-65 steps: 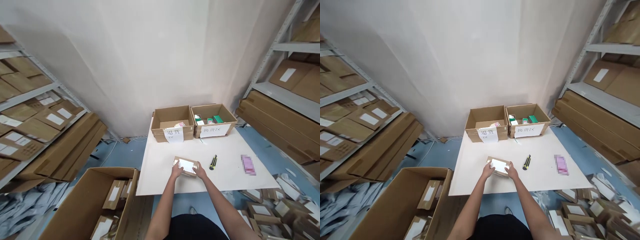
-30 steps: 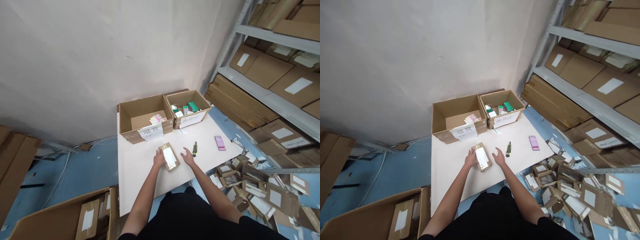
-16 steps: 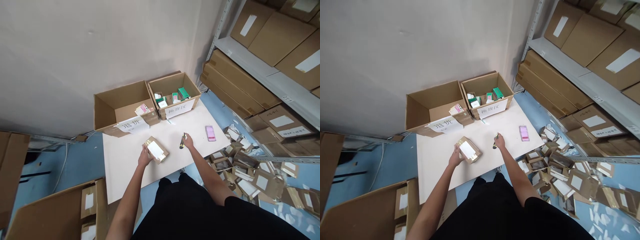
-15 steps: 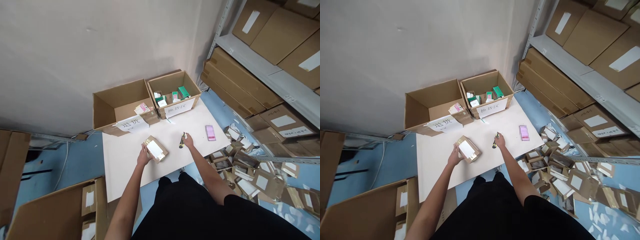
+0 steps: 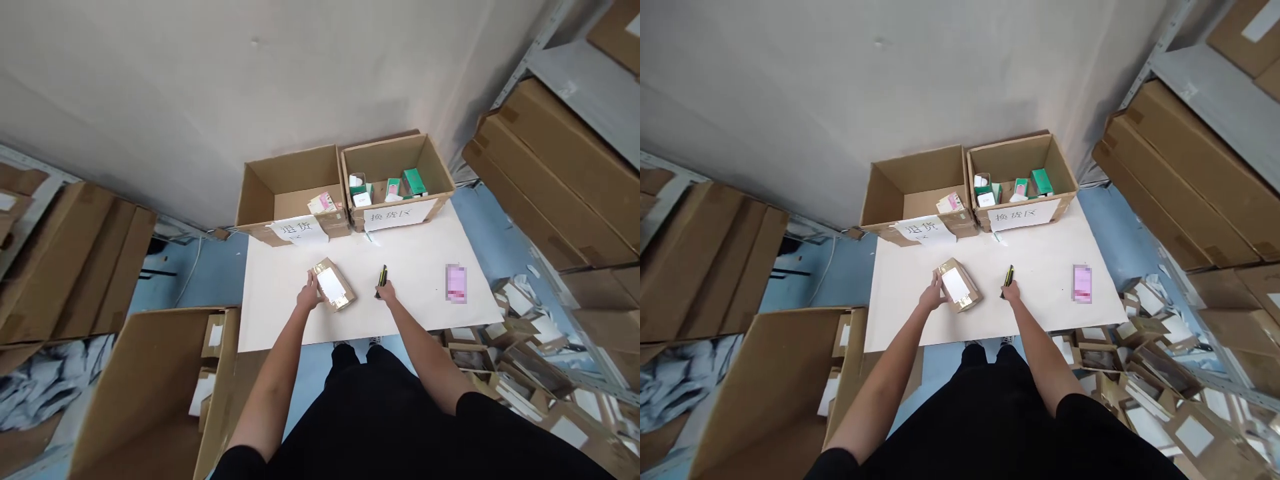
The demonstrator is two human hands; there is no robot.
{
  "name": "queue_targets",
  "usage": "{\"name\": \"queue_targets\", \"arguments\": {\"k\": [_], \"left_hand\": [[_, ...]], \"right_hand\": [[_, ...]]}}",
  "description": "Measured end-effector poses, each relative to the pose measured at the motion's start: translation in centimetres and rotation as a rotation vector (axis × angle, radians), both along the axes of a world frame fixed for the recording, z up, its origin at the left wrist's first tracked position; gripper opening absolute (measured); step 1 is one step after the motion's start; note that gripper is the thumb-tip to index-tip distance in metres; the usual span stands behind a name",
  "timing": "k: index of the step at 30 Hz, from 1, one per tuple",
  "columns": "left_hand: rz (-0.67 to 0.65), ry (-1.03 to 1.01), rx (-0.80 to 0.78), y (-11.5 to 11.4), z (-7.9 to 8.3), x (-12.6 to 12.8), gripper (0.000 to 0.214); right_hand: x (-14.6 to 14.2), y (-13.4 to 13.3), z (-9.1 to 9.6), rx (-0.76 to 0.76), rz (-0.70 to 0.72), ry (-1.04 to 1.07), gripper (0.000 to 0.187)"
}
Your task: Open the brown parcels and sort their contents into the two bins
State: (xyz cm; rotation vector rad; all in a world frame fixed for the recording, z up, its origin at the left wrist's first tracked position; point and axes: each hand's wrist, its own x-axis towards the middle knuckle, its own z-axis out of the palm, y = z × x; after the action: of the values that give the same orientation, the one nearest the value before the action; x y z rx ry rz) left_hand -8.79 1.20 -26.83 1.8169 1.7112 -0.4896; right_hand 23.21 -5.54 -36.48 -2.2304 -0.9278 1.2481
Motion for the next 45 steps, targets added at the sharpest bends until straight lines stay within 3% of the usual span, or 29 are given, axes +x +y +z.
{"name": "queue_targets", "arguments": {"k": [4, 8, 12, 17, 25, 35, 41, 43, 45], "left_hand": [[0.059, -0.024, -0.007, -0.6, -0.4, 1.3, 0.117], [0.088, -0.023, 0.014, -0.6, -0.6, 2.3, 0.123], [0.122, -0.063, 0.041, -0.6, -0.6, 2.8, 0.126], [0.111, -0.043, 0.055, -0.7, -0.9, 3.1, 0.125], [0.049, 0.003, 0.087, -0.8, -0.9, 2.9, 0.12], [0.026, 0.035, 0.096, -0.1, -1.4, 3.8, 0.121], [-0.027, 0.094, 0.083, 0.6, -1.4, 4.4, 0.13], [-0.083, 0.119, 0.127, 0.8, -1.6, 4.4, 0.13], [-0.226, 0.096, 0.195, 1.1, -1.7, 4.2, 0.126]], "right_hand": [[-3.3, 1.1, 3.7, 0.118, 0.14, 0.113, 0.064], [-8.1, 3.0, 8.2, 0.336, 0.425, 0.068, 0.066], [-12.1, 5.7, 10.9, 0.313, 0.677, -0.041, 0.058], [-14.3, 7.0, 11.9, 0.164, 0.831, -0.242, 0.057], [-13.8, 4.3, 14.2, 0.006, 0.96, -0.466, 0.064], [-8.0, -3.3, 16.9, -0.216, 0.994, -0.522, 0.061], [-8.9, -3.9, 17.7, -0.223, 0.979, -0.506, 0.067], [-8.9, -3.8, 17.6, -0.214, 0.955, -0.493, 0.067], [-8.4, -4.2, 17.4, -0.205, 0.927, -0.469, 0.062]]}}
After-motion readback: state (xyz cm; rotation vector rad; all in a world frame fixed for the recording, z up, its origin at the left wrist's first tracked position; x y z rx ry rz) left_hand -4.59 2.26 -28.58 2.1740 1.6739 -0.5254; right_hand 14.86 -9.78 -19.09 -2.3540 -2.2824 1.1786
